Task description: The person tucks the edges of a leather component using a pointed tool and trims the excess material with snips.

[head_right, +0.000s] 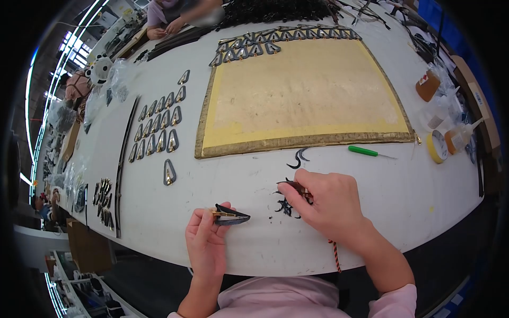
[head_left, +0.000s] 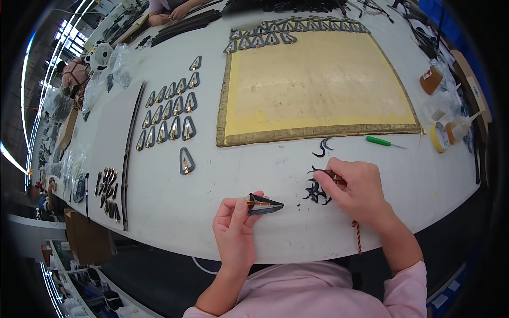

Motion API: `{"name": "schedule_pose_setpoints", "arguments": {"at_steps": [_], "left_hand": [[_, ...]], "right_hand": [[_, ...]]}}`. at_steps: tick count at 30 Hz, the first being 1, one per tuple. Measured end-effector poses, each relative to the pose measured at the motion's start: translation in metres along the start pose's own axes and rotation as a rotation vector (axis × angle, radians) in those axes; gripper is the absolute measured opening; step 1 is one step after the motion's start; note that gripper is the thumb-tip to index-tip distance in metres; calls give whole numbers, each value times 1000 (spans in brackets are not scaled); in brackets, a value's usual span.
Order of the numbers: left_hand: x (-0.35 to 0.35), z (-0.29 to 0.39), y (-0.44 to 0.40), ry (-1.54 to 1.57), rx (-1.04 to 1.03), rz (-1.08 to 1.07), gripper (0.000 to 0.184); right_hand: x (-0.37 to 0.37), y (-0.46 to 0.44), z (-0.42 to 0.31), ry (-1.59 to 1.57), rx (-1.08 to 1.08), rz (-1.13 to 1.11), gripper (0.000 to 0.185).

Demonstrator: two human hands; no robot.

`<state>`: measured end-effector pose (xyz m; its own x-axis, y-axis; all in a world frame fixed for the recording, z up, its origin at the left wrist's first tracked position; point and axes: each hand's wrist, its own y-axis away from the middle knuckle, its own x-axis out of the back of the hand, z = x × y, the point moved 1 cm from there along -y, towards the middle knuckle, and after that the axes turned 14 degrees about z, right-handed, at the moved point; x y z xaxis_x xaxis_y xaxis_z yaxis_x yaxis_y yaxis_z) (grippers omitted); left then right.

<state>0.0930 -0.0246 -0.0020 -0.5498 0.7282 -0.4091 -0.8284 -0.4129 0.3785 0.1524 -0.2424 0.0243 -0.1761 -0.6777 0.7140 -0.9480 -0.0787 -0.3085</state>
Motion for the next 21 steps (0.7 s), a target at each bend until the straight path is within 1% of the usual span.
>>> {"name": "schedule_pose_setpoints", "arguments": {"at_steps": [1, 3, 7, 9, 10, 12, 13, 15, 17, 19, 21], "left_hand": [[0, 0, 0, -1, 0, -1, 14], [0, -1, 0, -1, 0, -7, 14], [0, -1, 2, -26, -10, -3, 15], [1, -2, 2, -31, -3, -3, 14], [1, -2, 2, -31, -6, -4, 14], [1, -1, 2, -43, 1, -8, 14], [2, -1, 2, -42, 10, -9, 14], [1, -1, 2, -48, 17, -3, 14], [4, -3, 1, -48, 35, -1, 13], [7, -6, -1, -75, 62, 12, 10], [10, -9, -3, -34, 61, -38, 11]], "right_hand": [[-1, 0, 1, 0, -1, 1, 34], [-1, 0, 2, 156, 85, 59, 42], [4, -3, 1, 189, 61, 23, 45], [-1, -2, 3, 94, 49, 13, 34], [-5, 0, 7, 93, 51, 16, 34], [-15, 3, 13, 12, 107, 86, 21], [-14, 3, 12, -2, 122, 96, 21], [-9, 1, 8, 4, 88, 95, 14], [-6, 1, 4, -5, 57, 72, 15], [-2, -1, -5, 8, 77, 70, 19], [-3, 1, -6, -68, 28, 8, 24]]}}
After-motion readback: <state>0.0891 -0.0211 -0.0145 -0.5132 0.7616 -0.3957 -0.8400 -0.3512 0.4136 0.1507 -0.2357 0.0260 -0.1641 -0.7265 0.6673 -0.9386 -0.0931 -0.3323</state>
